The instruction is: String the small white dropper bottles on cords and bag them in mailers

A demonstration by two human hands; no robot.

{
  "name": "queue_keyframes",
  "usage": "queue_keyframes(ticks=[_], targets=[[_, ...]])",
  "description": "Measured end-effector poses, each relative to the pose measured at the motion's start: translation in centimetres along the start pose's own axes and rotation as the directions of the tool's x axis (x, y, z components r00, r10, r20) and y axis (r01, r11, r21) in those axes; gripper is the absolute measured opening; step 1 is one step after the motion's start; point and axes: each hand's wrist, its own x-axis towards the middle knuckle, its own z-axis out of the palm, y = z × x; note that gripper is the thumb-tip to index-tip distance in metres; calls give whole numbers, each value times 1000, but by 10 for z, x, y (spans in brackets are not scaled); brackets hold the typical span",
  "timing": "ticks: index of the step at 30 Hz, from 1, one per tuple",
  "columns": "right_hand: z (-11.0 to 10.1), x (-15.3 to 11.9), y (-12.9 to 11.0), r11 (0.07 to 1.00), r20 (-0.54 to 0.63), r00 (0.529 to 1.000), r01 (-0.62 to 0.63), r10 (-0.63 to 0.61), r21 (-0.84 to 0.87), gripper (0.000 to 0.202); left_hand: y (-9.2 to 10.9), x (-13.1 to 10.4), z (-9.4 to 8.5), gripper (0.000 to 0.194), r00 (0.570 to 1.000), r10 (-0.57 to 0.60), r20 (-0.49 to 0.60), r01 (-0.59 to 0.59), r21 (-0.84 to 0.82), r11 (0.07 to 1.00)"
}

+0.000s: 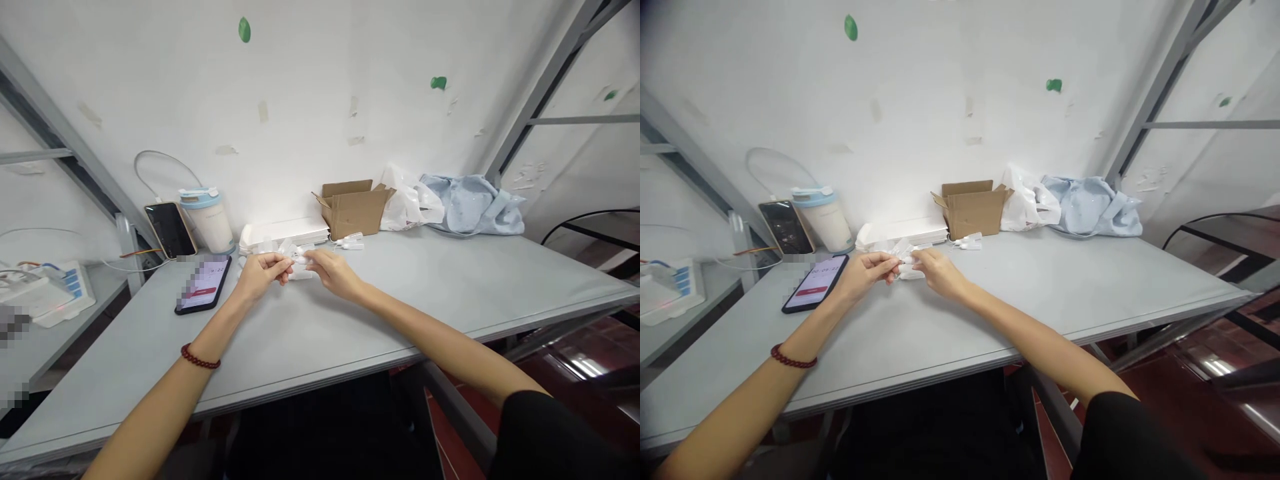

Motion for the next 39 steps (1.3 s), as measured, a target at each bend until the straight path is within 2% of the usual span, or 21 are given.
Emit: queue_keyframes(ticks=[3,6,9,13,18,20,22,25,29,33,39], targets=[[2,8,13,1000,-26,1000,-3,3,11,19,-2,2,0,24,1000,-6,8,4,173,985],[5,15,23,998,-98,993,-65,67,20,19,-13,4,3,21,993,-57,107,11,385,923],[11,17,25,995,-92,991,-98,100,22,21,-24,4,11,21,986,-16,165,-84,579,811],[20,16,26,992,-40,991,-125,126,13,28,-33,2,20,22,985,69,155,-163,750,641],[18,15,35,998,168,984,-53,56,-21,59,-37,3,22,29,987,56,149,-154,804,575],[13,16,39,997,174,983,-49,60,-65,67,-38,3,21,29,989,55,140,-147,811,566],[7,18,43,994,107,992,-60,70,-88,69,-38,4,20,29,990,57,132,-141,822,551],[-5,19,50,991,-1,997,-74,74,-109,62,-38,4,20,28,992,37,121,-122,839,530],[-24,18,61,965,-41,987,-159,154,-209,49,-35,4,21,29,994,9,110,-100,864,493],[-49,15,76,877,-18,944,-313,329,-364,39,-33,2,22,30,997,-3,82,-71,881,468],[-76,12,87,797,142,871,-350,470,-492,27,-32,1,23,29,997,9,77,-72,879,472]])
